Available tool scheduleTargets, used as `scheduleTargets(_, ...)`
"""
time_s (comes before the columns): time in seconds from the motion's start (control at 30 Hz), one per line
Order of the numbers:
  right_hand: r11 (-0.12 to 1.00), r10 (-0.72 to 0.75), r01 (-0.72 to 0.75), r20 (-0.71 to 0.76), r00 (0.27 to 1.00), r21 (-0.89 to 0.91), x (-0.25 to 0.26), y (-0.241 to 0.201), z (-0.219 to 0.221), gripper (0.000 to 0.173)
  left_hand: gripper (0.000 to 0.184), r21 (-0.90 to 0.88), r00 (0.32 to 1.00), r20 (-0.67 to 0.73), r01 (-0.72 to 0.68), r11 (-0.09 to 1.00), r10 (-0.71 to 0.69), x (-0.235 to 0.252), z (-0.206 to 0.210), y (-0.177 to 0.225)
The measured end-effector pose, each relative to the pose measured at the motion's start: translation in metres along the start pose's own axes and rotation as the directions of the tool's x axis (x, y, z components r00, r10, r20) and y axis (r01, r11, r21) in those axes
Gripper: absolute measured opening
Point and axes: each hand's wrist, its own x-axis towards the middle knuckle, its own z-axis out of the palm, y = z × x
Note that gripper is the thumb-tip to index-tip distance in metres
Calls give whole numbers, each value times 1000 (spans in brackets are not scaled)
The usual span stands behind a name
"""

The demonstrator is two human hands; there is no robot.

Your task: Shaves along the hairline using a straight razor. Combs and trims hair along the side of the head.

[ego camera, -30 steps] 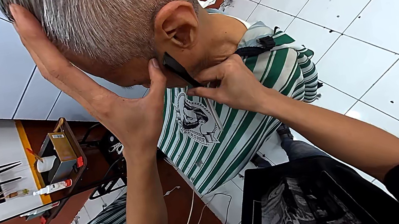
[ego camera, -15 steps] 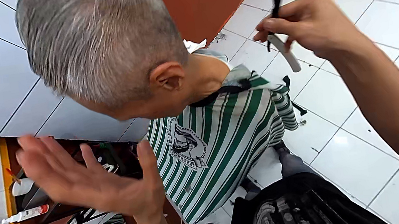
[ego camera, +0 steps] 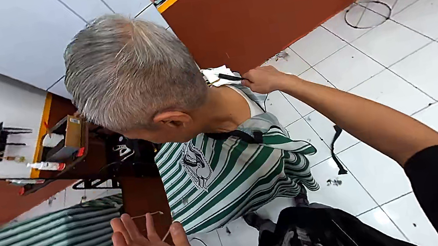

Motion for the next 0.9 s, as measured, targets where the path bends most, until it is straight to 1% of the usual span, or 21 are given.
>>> scheduleTargets(0.07, 999, 16, -15, 26, 1000, -46, 6, 3, 6, 43, 89, 25, 999, -14, 41, 999, -41, -12, -3, 4)
scheduleTargets(0.17, 999, 48, -48, 19, 999, -2, 10, 14, 13, 40, 87, 14, 997, -30, 76, 997, -75, -23, -7, 4)
scheduleTargets(0.2, 997, 65, -65, 1, 998, 50, 11, 23, 16, 38, 86, 15, 997, -36, 73, 997, -72, -23, -9, 3)
scheduleTargets(0.27, 968, 131, -115, -58, 990, 224, 8, 45, 23, 40, 84, 5, 997, -44, 69, 998, -69, -16, -11, 0)
scheduleTargets(0.37, 863, 247, -149, -146, 958, 483, -18, 67, 26, 42, 80, -49, 997, -54, 46, 998, -48, 5, -12, -7)
scheduleTargets(0.43, 814, 284, -123, -203, 937, 567, -40, 72, 27, 40, 77, -81, 999, -43, 5, 997, -9, 24, -10, -14)
scheduleTargets(0.5, 745, 344, -82, -276, 898, 662, -61, 67, 28, 36, 75, -107, 998, -12, -66, 992, 65, 50, -8, -16)
scheduleTargets(0.57, 671, 365, 40, -377, 851, 740, -78, 57, 21, 34, 76, -124, 989, 52, -130, 984, 138, 81, -7, -17)
scheduleTargets(0.6, 654, 347, 119, -436, 830, 747, -85, 49, 14, 34, 77, -114, 981, 96, -159, 981, 170, 99, -7, -16)
scheduleTargets(0.67, 642, 262, 281, -549, 793, 713, -99, 27, -6, 31, 79, -84, 957, 176, -220, 972, 232, 133, -3, -14)
scheduleTargets(0.73, 702, 161, 373, -645, 747, 607, -110, -1, -30, 31, 79, -61, 918, 247, -304, 951, 309, 170, 7, -7)
scheduleTargets(0.77, 742, 108, 400, -684, 721, 538, -114, -18, -42, 32, 78, -31, 901, 293, -327, 945, 321, 187, 11, -2)
scheduleTargets(0.83, 798, -11, 445, -729, 685, 407, -122, -51, -63, 33, 81, 36, 867, 410, -326, 945, 284, 216, 19, 10)
scheduleTargets(0.9, 827, -152, 490, -729, 668, 276, -127, -84, -80, 33, 83, 82, 816, 529, -323, 943, 233, 238, 26, 20)
